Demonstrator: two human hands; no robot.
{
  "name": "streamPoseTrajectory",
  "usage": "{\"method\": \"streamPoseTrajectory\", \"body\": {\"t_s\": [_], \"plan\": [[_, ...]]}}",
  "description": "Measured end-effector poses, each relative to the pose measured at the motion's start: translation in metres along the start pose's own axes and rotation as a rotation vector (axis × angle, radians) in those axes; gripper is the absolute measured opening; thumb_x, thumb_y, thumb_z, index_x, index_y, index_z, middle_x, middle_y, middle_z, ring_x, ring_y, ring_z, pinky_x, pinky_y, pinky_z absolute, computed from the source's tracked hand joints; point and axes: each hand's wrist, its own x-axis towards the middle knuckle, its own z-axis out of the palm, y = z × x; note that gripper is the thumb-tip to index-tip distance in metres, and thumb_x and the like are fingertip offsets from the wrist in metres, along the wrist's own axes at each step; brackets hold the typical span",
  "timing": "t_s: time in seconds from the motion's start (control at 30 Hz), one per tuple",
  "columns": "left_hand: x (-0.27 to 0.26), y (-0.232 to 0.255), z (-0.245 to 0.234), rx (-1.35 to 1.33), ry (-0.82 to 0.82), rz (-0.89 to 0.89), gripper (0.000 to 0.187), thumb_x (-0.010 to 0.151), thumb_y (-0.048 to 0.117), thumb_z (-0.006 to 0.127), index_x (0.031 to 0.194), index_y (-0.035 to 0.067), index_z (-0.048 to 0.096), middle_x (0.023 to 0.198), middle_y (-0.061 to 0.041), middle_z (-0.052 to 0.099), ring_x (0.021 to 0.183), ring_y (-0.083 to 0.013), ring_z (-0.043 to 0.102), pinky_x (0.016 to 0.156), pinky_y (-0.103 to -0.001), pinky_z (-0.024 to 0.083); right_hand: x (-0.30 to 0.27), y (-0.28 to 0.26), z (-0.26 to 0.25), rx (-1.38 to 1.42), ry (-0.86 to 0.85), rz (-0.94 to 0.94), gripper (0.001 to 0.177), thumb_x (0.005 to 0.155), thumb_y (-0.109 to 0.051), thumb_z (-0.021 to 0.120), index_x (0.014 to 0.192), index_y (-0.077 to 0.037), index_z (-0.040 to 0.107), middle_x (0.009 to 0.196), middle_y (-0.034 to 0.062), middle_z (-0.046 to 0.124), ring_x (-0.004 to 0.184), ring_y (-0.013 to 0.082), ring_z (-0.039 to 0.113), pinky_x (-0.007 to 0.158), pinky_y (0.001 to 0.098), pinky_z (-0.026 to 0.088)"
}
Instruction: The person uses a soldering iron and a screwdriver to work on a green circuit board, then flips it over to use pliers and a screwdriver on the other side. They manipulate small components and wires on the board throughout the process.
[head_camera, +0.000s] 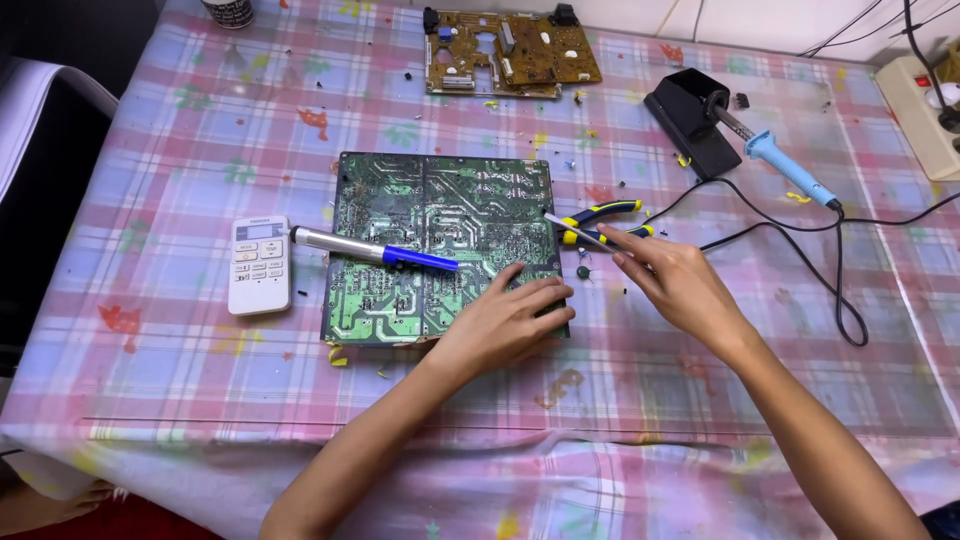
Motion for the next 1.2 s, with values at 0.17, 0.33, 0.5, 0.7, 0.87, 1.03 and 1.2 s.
{"method": "streamPoseTrajectory", "body": {"t_s": [0.17,0.33,0.5,0.7,0.87,1.03,1.2], "plan": [[-0.008,0.002,-0.001,-0.013,0.125,0.068,0.032,0.078,0.046,0.06,0.085,0.015,0.056,0.098,-0.003,0.053,0.107,-0.0181,0.052,0.096,-0.054,0.033,0.001,0.006,0.004,-0.063,-0.004,-0.009,0.028,0.09,-0.017,0.05,0.116,-0.02,0.062,0.062,0.0121,0.057,0.065,0.0293,0.061,0.061,0.0358,0.048],[-0.005,0.012,-0.001,-0.02,0.181,0.097,0.041,0.075,0.054,0.057,0.083,0.014,0.057,0.087,-0.002,0.05,0.096,-0.0184,0.052,0.094,-0.051,0.035,0.005,0.016,0.009,-0.059,-0.023,-0.044,0.027,0.089,-0.011,0.052,0.113,-0.019,0.062,0.072,0.0082,0.059,0.071,0.0257,0.062,0.065,0.0335,0.049],[-0.003,0.018,0.018,0.014,0.161,0.138,0.047,0.078,0.056,0.049,0.095,0.013,0.058,0.096,-0.005,0.053,0.107,-0.0183,0.051,0.1,-0.049,0.034,0.018,-0.009,0.004,-0.215,-0.159,-0.039,0.029,0.091,-0.016,0.047,0.116,-0.026,0.058,0.083,0.0051,0.059,0.073,0.0306,0.061,0.062,0.0414,0.052],[-0.002,0.019,0.009,0.073,0.122,0.084,0.053,0.074,0.058,0.05,0.105,0.015,0.056,0.112,-0.009,0.051,0.122,-0.0262,0.044,0.105,-0.052,0.03,0.03,-0.021,0.002,-0.387,-0.222,-0.039,0.033,0.09,-0.015,0.045,0.117,-0.029,0.057,0.087,0.0037,0.057,0.072,0.0347,0.063,0.061,0.0474,0.053],[-0.001,0.018,0.011,0.136,0.143,0.02,0.056,0.069,0.058,0.058,0.106,0.016,0.055,0.118,-0.011,0.048,0.124,-0.0363,0.042,0.104,-0.057,0.029,0.042,-0.021,-0.003,-0.385,-0.274,-0.092,0.029,0.088,-0.016,0.049,0.111,-0.029,0.061,0.084,0.0035,0.056,0.076,0.0356,0.062,0.057,0.0465,0.053],[0.0,0.019,0.015,0.223,0.263,0.036,0.043,0.075,0.051,0.054,0.099,0.015,0.056,0.11,-0.011,0.05,0.115,-0.0366,0.05,0.098,-0.055,0.036,0.057,-0.027,-0.015,-0.461,-0.33,-0.146,0.028,0.089,-0.014,0.046,0.107,-0.028,0.062,0.083,0.0049,0.058,0.075,0.0383,0.062,0.058,0.0488,0.053],[0.001,0.023,0.007,0.303,0.396,0.048,0.017,0.09,0.027,0.05,0.09,0.012,0.057,0.096,-0.01,0.052,0.103,-0.0355,0.057,0.086,-0.049,0.043,0.07,-0.025,-0.013,-0.498,-0.383,-0.168,0.026,0.086,-0.017,0.05,0.103,-0.028,0.066,0.082,0.0039,0.061,0.072,0.0352,0.064,0.057,0.0459,0.053]]}}
